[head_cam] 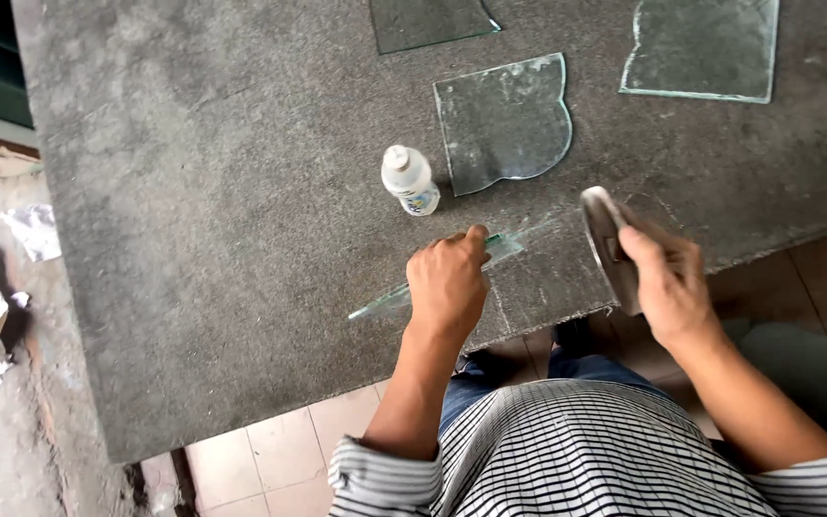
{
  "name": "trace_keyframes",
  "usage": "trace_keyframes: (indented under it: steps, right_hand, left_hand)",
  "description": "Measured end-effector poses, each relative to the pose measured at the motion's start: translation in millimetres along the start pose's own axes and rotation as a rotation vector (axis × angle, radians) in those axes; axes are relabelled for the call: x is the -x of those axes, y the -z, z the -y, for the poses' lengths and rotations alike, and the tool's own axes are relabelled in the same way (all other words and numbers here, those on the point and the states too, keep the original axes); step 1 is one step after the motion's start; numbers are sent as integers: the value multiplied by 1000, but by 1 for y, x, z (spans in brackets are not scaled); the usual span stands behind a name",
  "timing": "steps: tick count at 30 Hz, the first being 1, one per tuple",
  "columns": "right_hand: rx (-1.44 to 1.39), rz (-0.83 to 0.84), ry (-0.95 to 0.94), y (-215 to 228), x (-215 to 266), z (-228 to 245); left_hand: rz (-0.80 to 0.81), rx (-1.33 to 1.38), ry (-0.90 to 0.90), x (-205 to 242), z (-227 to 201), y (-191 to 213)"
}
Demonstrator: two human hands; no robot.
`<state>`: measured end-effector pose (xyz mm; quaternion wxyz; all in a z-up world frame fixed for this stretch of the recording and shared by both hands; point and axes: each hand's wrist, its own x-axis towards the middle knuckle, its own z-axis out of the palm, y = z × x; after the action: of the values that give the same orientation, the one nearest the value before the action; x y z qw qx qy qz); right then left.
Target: Sanding the sharp edges of glass pieces using a sanding block
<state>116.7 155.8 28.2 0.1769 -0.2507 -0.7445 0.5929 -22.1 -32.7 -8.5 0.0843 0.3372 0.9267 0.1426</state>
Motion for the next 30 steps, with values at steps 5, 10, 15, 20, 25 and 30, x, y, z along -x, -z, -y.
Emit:
trace_keyframes:
  steps: [5, 10, 15, 20, 25, 30]
  right_hand:
    - [-35, -36, 43, -11, 1, -5]
    - [181, 66, 64, -13, 4, -18]
    - [212, 123, 147, -35, -4, 18]
    - [353, 95, 205, -51, -32, 12]
    - [256, 3, 43, -31, -49, 37]
    - [367, 156, 95, -31, -40, 46]
  left_hand:
    - [110, -121, 7, -17, -17, -3]
    - [134, -117, 27, -22, -23, 11]
    - [132, -144, 18, -15, -33, 27]
    - [97, -99, -15, -15, -28, 16]
    - [108, -23, 4, -16, -21, 8]
    - [51, -82, -18, -25, -20, 9]
